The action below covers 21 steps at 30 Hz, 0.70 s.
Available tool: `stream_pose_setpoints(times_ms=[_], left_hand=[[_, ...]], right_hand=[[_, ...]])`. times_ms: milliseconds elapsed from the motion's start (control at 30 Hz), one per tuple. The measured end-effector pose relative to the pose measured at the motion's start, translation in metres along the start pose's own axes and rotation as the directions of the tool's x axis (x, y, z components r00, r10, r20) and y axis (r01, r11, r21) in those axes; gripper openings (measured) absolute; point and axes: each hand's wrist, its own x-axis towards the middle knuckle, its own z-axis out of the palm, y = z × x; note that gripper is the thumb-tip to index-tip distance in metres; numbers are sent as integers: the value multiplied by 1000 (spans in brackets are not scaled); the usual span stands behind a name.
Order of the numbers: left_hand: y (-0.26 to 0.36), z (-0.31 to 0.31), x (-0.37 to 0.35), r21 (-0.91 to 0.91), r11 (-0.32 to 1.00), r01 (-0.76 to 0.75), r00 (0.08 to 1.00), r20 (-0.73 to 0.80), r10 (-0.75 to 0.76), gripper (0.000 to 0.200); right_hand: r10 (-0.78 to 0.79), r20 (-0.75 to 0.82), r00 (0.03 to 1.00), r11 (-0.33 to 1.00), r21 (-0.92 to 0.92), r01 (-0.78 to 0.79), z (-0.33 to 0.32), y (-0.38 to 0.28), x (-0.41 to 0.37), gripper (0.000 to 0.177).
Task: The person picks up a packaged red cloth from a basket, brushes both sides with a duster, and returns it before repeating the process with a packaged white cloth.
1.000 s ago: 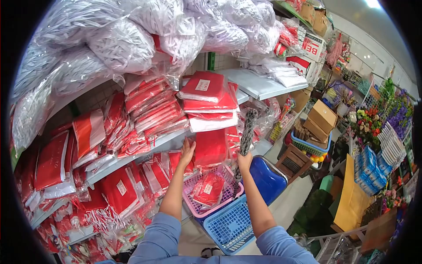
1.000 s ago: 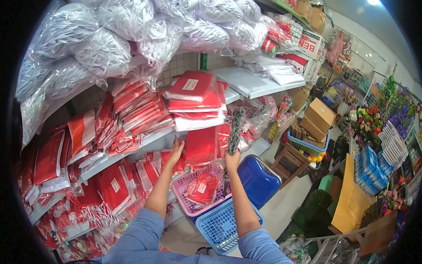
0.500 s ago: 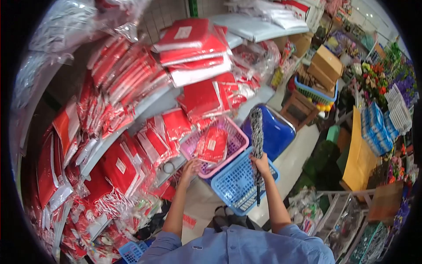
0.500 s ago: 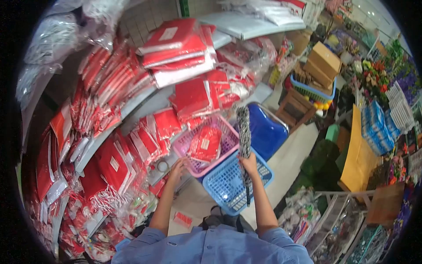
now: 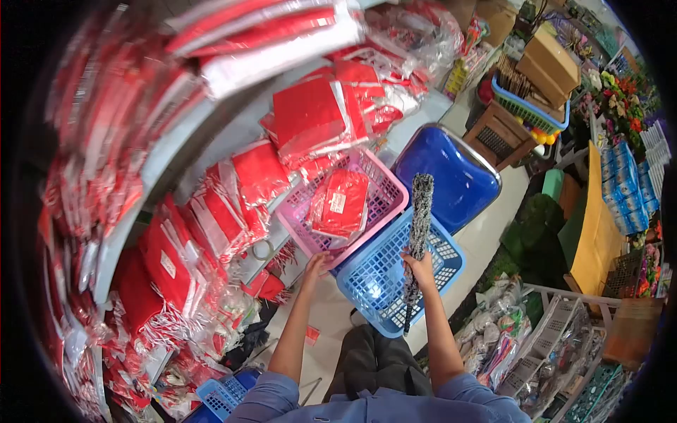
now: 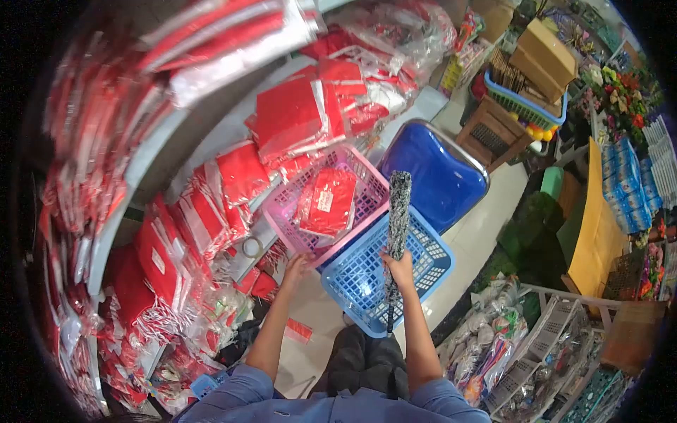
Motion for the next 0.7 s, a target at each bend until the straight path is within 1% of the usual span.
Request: stream_pose_setpoints(times_ms=[33, 67, 200, 267, 333, 400, 433, 467, 567, 633, 667, 700], left_hand=[[-15, 0, 12, 16, 1000, 6, 1000, -9, -6, 30], [-24, 4, 23, 29, 999, 13, 1000, -19, -12, 29], [-67, 3, 90, 27, 999, 45, 996, -78, -43, 27], [-72, 5, 121, -181, 983, -21, 995, -101, 3, 27], [-67, -1, 152, -85, 996, -20, 985, -175, 5, 31], [-77, -12, 189, 23, 998, -53, 979, -197, 56, 42], [-84, -10, 206, 170, 978, -122, 928, -331, 173, 48], [-91, -8, 220, 324, 932, -165, 848, -436, 301, 55], [-112, -20, 255, 586, 782, -209, 721, -448, 529, 70], [-102, 0, 250, 813, 581, 34, 612, -477, 631, 71], [-93, 9, 246, 874, 456, 166, 557, -465, 688, 72], [-90, 11, 244, 851, 499, 164, 612, -484, 625, 71]], right_hand=[[28, 13, 1000, 1000, -1, -28, -2, 15, 5, 15], [15, 12, 1000, 1000, 23, -15, -3, 34, 12, 15], [157, -7, 988, 988, 7, -157, -4, 69, 22, 17], [167, 10, 986, 985, 51, -168, -5, 89, 28, 18], [147, 2, 989, 986, 72, -147, -6, 105, 33, 19], [176, 13, 984, 981, 78, -176, -6, 108, 34, 19], [186, 20, 982, 979, 82, -187, -5, 108, 36, 19], [182, 21, 983, 980, 81, -183, -4, 108, 37, 20], [210, 17, 978, 970, 125, -210, -3, 105, 38, 19], [205, 27, 978, 973, 101, -206, -3, 104, 38, 19], [205, 33, 978, 974, 89, -207, -4, 102, 37, 19], [205, 39, 978, 975, 76, -207, -4, 101, 37, 19]])
